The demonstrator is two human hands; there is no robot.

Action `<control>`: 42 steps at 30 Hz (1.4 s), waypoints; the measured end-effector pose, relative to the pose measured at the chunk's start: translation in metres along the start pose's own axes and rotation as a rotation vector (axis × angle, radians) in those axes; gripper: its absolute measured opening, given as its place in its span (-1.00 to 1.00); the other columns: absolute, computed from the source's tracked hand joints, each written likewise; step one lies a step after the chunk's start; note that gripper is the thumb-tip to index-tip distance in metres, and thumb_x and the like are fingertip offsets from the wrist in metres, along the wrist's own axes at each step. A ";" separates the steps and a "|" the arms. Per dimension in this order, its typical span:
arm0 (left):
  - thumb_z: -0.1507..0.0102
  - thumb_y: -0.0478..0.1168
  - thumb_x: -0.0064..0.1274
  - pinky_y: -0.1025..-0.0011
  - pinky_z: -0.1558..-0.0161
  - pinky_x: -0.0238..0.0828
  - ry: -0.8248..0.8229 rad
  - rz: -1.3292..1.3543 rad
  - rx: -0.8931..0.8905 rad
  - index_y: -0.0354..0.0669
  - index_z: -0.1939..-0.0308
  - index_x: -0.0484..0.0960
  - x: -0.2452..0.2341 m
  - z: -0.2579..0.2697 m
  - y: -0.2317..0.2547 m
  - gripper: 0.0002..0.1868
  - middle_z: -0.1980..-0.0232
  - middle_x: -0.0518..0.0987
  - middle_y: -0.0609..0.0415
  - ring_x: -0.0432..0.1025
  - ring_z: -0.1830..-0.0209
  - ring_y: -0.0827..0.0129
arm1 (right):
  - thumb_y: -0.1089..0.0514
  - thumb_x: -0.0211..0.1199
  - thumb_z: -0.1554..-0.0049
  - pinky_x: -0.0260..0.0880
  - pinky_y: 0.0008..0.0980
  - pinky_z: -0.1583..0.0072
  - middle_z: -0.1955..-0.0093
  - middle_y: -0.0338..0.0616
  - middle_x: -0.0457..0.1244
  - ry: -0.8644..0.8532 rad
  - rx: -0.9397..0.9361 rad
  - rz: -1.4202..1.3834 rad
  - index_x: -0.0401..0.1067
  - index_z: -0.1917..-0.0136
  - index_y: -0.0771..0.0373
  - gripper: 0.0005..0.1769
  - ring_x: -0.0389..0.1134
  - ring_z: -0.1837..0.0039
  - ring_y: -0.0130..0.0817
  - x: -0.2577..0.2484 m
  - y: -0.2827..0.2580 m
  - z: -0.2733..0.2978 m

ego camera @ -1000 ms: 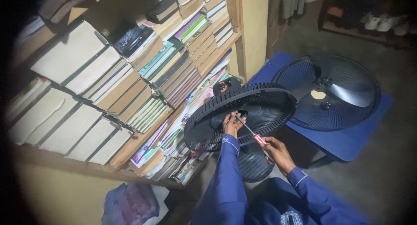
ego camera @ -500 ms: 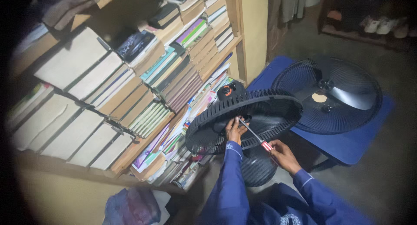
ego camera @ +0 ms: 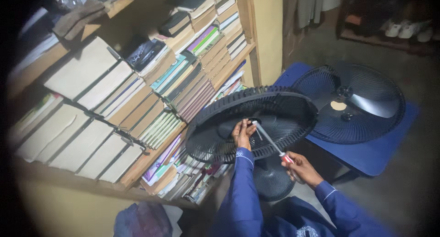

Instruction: The person assembles a table fan by attaching the front grill, securing the motor housing, and tightening screws with a screwdriver. The person then attaches the rear grill and adjusts the fan head.

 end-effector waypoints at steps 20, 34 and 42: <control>-0.32 -0.26 0.18 0.19 0.12 0.64 0.014 -0.132 0.151 -0.28 0.06 0.60 0.001 0.029 -0.001 -0.82 0.11 0.67 -0.12 0.62 0.21 0.16 | 0.06 0.27 -0.33 0.23 -0.55 0.16 0.19 -0.42 0.32 0.327 -0.703 0.201 0.53 -0.28 0.28 -0.66 0.24 0.18 -0.66 0.083 -0.126 -0.033; -0.33 -0.24 0.14 0.35 0.21 0.56 0.045 -0.495 0.218 -0.30 0.10 0.70 -0.003 0.040 0.002 -0.83 0.15 0.70 -0.02 0.59 0.31 0.30 | -0.05 0.35 -0.20 0.09 -0.48 0.29 0.40 -0.43 0.14 0.561 -0.451 0.315 0.51 -0.15 0.43 -0.51 0.06 0.30 -0.67 0.064 -0.115 -0.040; -0.33 -0.23 0.13 0.46 0.27 0.51 0.095 -0.526 0.231 -0.30 0.13 0.76 -0.002 0.046 -0.004 -0.80 0.18 0.71 0.07 0.58 0.36 0.41 | -0.06 0.32 -0.14 0.12 -0.40 0.34 0.46 -0.30 0.14 0.591 -0.318 0.274 0.49 -0.15 0.37 -0.51 0.12 0.40 -0.55 0.058 -0.113 -0.040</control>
Point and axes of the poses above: each hand's wrist, its own z-axis away from the middle knuckle, its own x-axis out of the palm, y = z × x, the point moved 3 cm from there along -z, towards the middle knuckle
